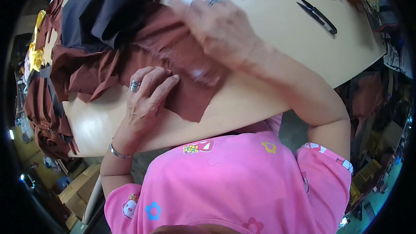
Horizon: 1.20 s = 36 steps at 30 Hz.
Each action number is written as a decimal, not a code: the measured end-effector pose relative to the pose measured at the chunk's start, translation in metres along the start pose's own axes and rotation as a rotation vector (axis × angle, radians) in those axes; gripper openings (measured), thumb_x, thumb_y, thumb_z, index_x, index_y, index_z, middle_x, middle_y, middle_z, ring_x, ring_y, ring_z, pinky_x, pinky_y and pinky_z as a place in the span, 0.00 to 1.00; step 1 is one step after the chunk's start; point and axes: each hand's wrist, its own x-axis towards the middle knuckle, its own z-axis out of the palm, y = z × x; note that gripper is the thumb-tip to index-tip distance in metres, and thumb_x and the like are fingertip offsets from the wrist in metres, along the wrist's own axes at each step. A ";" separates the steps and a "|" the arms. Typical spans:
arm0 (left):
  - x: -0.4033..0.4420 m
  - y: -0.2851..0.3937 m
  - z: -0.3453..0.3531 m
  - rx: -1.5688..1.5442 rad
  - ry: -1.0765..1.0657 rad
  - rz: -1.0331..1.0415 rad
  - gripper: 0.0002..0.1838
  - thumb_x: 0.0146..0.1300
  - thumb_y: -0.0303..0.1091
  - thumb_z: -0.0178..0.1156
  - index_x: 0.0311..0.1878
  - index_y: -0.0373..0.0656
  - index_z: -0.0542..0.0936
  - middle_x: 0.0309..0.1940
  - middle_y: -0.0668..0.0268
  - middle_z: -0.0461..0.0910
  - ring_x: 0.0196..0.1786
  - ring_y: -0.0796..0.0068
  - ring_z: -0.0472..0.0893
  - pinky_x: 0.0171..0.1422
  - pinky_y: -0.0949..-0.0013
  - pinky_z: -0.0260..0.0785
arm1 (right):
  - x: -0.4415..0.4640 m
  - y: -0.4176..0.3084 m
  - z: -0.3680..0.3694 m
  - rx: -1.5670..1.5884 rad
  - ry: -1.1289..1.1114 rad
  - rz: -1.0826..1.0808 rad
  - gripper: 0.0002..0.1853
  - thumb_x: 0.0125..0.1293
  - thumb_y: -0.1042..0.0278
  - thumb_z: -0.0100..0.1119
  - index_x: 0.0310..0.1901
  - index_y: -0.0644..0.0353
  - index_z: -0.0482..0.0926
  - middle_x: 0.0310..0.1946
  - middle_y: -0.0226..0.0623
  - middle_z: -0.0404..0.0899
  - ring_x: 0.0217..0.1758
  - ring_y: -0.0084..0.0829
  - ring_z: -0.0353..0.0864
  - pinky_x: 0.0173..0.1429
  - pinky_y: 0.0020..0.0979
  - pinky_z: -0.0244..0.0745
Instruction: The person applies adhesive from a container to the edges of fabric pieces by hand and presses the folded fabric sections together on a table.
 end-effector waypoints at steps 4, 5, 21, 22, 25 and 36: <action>0.002 -0.002 0.001 -0.029 -0.003 -0.018 0.21 0.48 0.25 0.58 0.49 0.46 0.78 0.51 0.63 0.71 0.58 0.61 0.69 0.64 0.55 0.59 | 0.005 0.005 -0.009 0.429 0.004 0.312 0.29 0.59 0.77 0.55 0.64 0.56 0.63 0.27 0.37 0.70 0.26 0.31 0.69 0.35 0.29 0.68; 0.002 -0.002 0.002 -0.039 0.011 -0.040 0.21 0.49 0.25 0.58 0.50 0.47 0.77 0.52 0.63 0.71 0.60 0.60 0.68 0.65 0.54 0.58 | 0.007 0.002 -0.016 0.499 -0.062 0.413 0.30 0.59 0.77 0.55 0.64 0.56 0.63 0.26 0.37 0.69 0.26 0.30 0.68 0.35 0.28 0.68; -0.006 -0.042 -0.019 0.225 0.002 -0.379 0.26 0.60 0.43 0.58 0.61 0.45 0.69 0.62 0.54 0.65 0.65 0.52 0.63 0.68 0.55 0.54 | -0.004 -0.005 -0.022 0.359 -0.363 0.308 0.32 0.57 0.79 0.56 0.64 0.50 0.62 0.48 0.42 0.78 0.34 0.47 0.78 0.42 0.43 0.72; -0.005 -0.043 -0.021 0.287 -0.010 -0.343 0.25 0.60 0.41 0.58 0.60 0.44 0.70 0.61 0.55 0.66 0.64 0.53 0.63 0.68 0.56 0.55 | -0.007 -0.004 -0.019 0.351 -0.334 0.284 0.32 0.57 0.78 0.57 0.64 0.50 0.62 0.47 0.43 0.78 0.34 0.46 0.78 0.42 0.43 0.72; -0.001 -0.043 -0.027 0.414 0.018 -0.207 0.22 0.55 0.33 0.59 0.54 0.40 0.74 0.55 0.57 0.72 0.60 0.56 0.69 0.65 0.58 0.59 | 0.005 -0.002 -0.022 0.380 -0.331 0.298 0.32 0.57 0.75 0.58 0.65 0.51 0.62 0.41 0.47 0.78 0.34 0.45 0.78 0.42 0.42 0.71; 0.005 -0.021 -0.009 0.057 -0.058 -0.071 0.30 0.45 0.20 0.58 0.57 0.48 0.73 0.56 0.60 0.67 0.62 0.55 0.66 0.68 0.43 0.53 | 0.049 0.003 0.017 0.347 -0.305 0.121 0.35 0.60 0.77 0.53 0.68 0.45 0.56 0.33 0.51 0.78 0.37 0.51 0.77 0.43 0.46 0.69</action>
